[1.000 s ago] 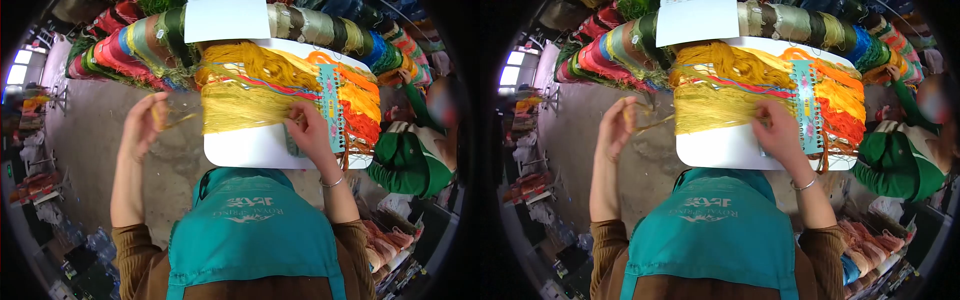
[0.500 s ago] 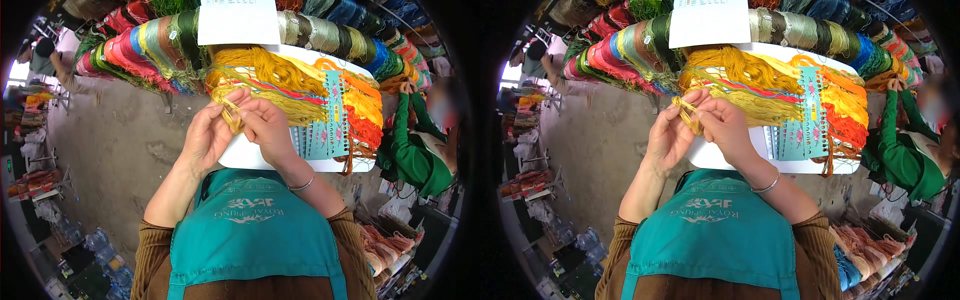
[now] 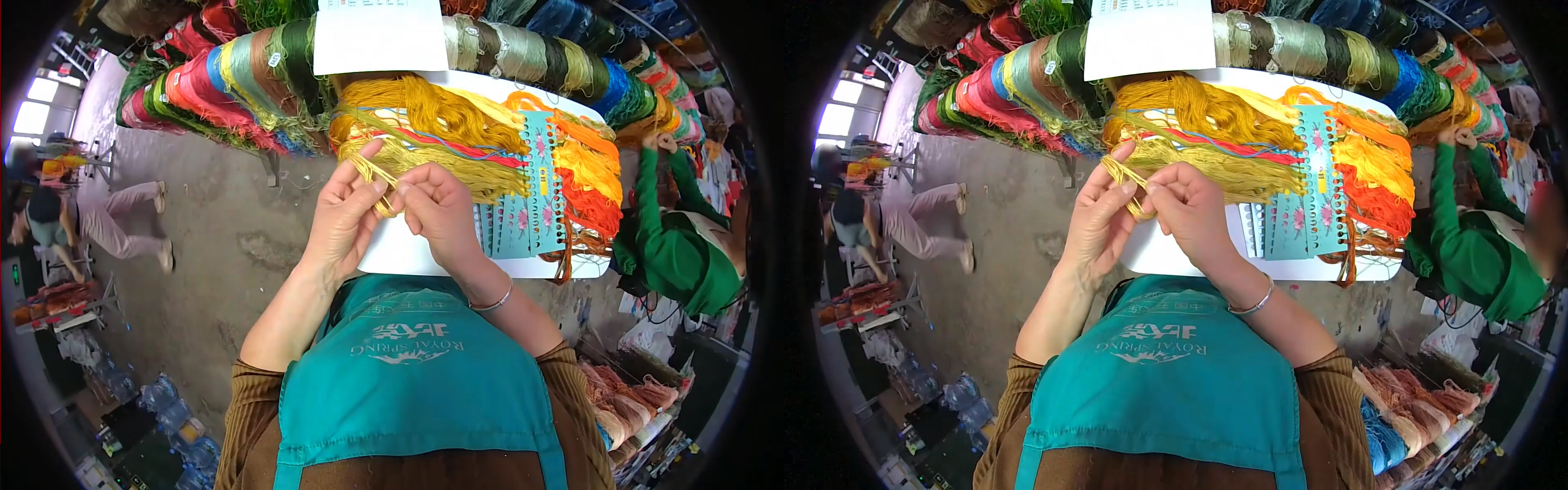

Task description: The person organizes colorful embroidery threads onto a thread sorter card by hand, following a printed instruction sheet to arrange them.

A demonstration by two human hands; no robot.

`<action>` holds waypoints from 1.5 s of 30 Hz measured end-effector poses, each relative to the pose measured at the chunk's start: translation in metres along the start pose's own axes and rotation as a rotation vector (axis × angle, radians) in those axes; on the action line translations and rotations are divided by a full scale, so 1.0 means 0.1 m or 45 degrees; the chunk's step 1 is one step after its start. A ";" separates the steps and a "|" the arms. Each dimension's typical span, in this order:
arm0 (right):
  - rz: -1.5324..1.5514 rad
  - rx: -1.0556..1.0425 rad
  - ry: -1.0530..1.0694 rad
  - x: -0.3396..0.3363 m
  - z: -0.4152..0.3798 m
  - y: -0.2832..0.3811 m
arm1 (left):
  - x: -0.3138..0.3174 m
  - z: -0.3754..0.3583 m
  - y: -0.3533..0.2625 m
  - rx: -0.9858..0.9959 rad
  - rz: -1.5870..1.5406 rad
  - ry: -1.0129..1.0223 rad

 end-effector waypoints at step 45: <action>0.245 0.124 0.140 -0.24 -0.08 0.02 | 0.13 -0.10 0.13 0.182 0.415 -0.171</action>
Point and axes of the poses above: each hand's wrist, its own z-axis towards the middle knuckle, its own x-axis out of the palm, y = z × x, the point moved 10 cm from there along z, towards the middle knuckle, and after that the axes turned 1 degree about -x, right-handed, at the moved point
